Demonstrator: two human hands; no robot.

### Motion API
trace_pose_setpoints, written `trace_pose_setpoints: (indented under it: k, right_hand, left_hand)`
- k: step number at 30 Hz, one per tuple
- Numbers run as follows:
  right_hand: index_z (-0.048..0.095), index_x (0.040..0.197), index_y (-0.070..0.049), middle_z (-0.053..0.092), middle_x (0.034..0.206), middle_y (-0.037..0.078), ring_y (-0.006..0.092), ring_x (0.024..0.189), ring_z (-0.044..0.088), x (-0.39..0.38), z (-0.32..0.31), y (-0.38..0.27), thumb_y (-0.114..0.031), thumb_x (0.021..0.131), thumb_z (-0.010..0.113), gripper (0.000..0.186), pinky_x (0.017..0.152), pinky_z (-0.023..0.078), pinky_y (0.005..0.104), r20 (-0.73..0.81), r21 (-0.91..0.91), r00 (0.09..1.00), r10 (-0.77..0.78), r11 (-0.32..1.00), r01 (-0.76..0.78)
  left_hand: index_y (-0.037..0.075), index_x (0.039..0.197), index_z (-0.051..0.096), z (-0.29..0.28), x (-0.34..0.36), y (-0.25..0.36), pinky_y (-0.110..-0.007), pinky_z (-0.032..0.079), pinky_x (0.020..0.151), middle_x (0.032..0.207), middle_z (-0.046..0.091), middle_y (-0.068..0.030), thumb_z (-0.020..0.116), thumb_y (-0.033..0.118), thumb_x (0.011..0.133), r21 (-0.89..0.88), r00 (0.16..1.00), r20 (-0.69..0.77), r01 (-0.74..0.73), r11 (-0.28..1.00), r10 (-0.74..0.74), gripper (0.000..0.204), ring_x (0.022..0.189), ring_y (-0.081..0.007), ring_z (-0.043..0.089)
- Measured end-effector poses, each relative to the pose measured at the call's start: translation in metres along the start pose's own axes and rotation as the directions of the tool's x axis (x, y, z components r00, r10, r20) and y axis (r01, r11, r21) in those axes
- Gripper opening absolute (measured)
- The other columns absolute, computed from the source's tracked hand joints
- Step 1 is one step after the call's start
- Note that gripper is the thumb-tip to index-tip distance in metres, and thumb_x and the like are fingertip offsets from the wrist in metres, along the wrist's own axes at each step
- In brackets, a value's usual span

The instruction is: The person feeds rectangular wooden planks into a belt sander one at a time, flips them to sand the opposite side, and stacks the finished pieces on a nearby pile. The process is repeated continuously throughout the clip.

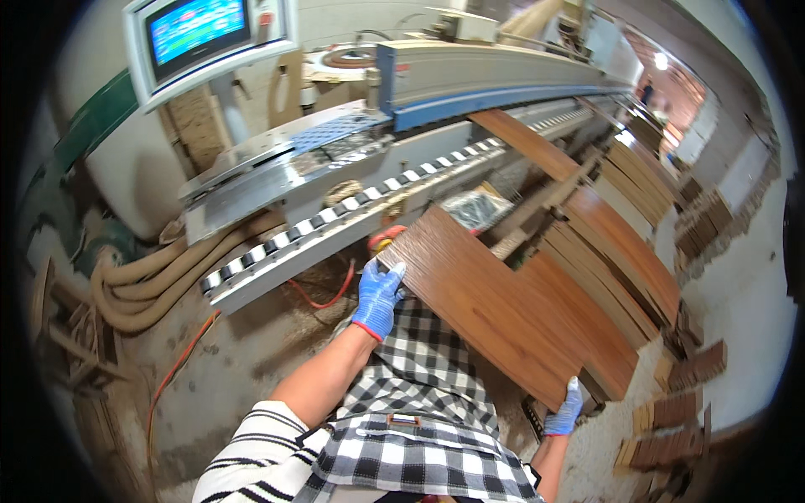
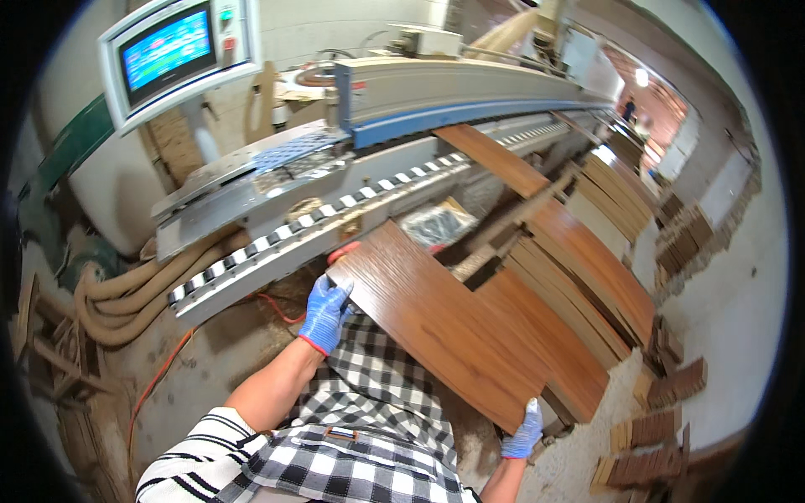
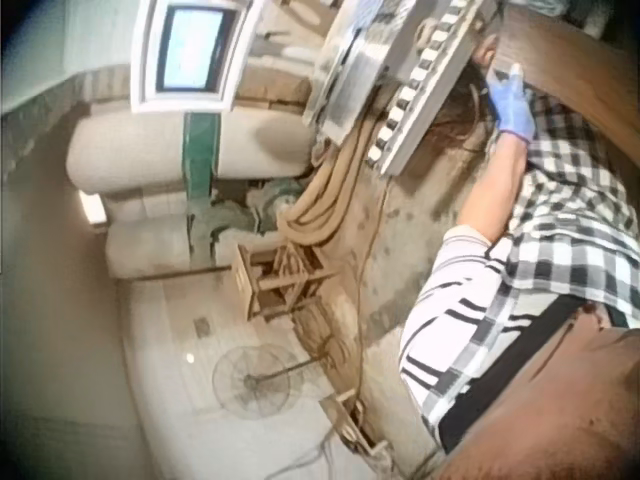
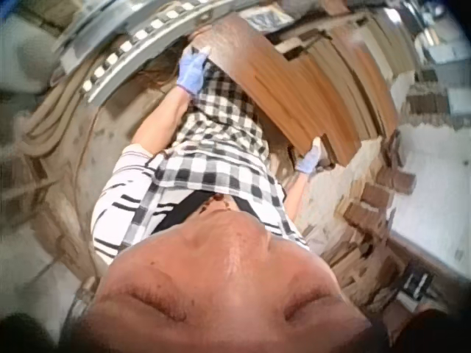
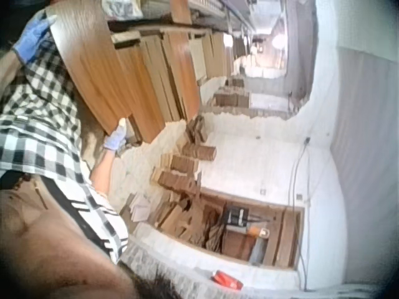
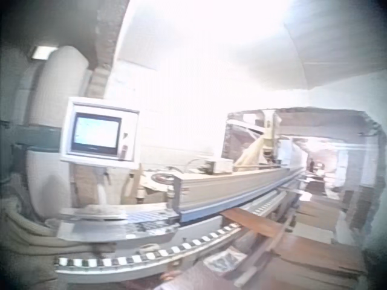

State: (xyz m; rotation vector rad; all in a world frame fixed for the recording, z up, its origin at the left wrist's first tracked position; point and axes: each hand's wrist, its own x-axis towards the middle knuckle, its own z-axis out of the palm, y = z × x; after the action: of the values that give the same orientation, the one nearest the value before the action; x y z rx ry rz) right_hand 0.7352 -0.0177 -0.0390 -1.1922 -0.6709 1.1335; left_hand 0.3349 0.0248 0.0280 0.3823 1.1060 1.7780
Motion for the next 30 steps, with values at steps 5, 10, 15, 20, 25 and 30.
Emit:
trace_pose_setpoints:
  k: [5, 10, 15, 20, 25, 30]
  right_hand:
    - [0.054, 0.116, -0.004, 0.060, 0.106, 0.008, 0.0184, 0.094, 0.059, -0.011, 0.113, 0.025, -0.032, 0.091, 0.053, 0.038, 0.082, 0.048, 0.0349, 0.258, -0.005, 0.966, 0.028, 1.000, -0.027]
    - [0.051, 0.089, -0.007, 0.062, 0.084, 0.007, 0.0107, 0.065, 0.055, -0.065, 0.204, -0.002, -0.036, 0.093, 0.048, 0.030, 0.059, 0.045, 0.0252, 0.692, -0.199, 0.702, 0.166, 0.979, -0.035]
    - [0.052, 0.105, 0.000, 0.064, 0.077, 0.011, 0.0109, 0.061, 0.055, -0.095, 0.254, -0.003, -0.026, 0.098, 0.043, 0.028, 0.057, 0.046, 0.0235, 0.833, -0.314, 0.408, 0.373, 0.927, -0.206]
    - [0.056, 0.098, 0.001, 0.064, 0.075, 0.010, 0.0124, 0.061, 0.057, -0.099, 0.278, 0.012, -0.029, 0.097, 0.044, 0.032, 0.059, 0.047, 0.0232, 0.855, -0.345, 0.388, 0.343, 0.936, -0.067]
    - [0.059, 0.099, 0.001, 0.063, 0.073, 0.006, 0.0079, 0.060, 0.055, -0.096, 0.273, 0.012, -0.030, 0.095, 0.048, 0.033, 0.055, 0.045, 0.0210, 0.841, -0.377, 0.403, 0.361, 0.925, -0.042]
    - [0.064, 0.097, -0.007, 0.065, 0.081, 0.016, 0.0310, 0.071, 0.063, -0.069, 0.211, 0.033, -0.030, 0.093, 0.048, 0.029, 0.065, 0.050, 0.0365, 0.887, -0.425, 0.450, 0.107, 0.570, 0.703]
  left_hand:
    - [0.011, 0.115, 0.046, -0.022, -0.006, 0.028, -0.027, 0.047, 0.067, 0.092, 0.057, -0.0006, 0.064, 0.018, 0.085, -0.010, 0.997, -0.045, -0.062, 0.998, 0.061, 0.035, 0.079, -0.0104, 0.054]
    - [0.008, 0.119, 0.046, -0.054, -0.020, 0.040, -0.034, 0.047, 0.083, 0.107, 0.057, -0.0056, 0.062, 0.018, 0.086, -0.051, 0.993, -0.047, -0.111, 0.992, 0.109, 0.038, 0.096, -0.0166, 0.056]
    - [0.002, 0.124, 0.044, -0.080, -0.046, 0.063, -0.034, 0.045, 0.091, 0.116, 0.055, -0.0086, 0.062, 0.015, 0.085, -0.242, 0.994, 0.043, -0.088, 0.966, 0.102, 0.045, 0.106, -0.0194, 0.054]
    - [0.004, 0.142, 0.021, -0.097, -0.060, 0.071, -0.029, 0.042, 0.093, 0.123, 0.051, -0.0109, 0.057, 0.012, 0.088, 0.040, 0.948, 0.015, -0.318, 0.947, 0.317, 0.066, 0.105, -0.0158, 0.052]
    - [0.006, 0.147, 0.007, -0.099, -0.057, 0.078, -0.025, 0.044, 0.087, 0.122, 0.050, -0.0102, 0.053, 0.006, 0.089, 0.293, 0.903, -0.041, -0.399, 0.869, 0.428, 0.074, 0.097, -0.0126, 0.052]
    - [0.006, 0.147, 0.009, -0.098, -0.057, 0.082, -0.023, 0.046, 0.076, 0.109, 0.055, -0.0076, 0.052, 0.007, 0.089, 0.200, 0.924, -0.046, -0.365, 0.909, 0.380, 0.072, 0.084, -0.0088, 0.052]
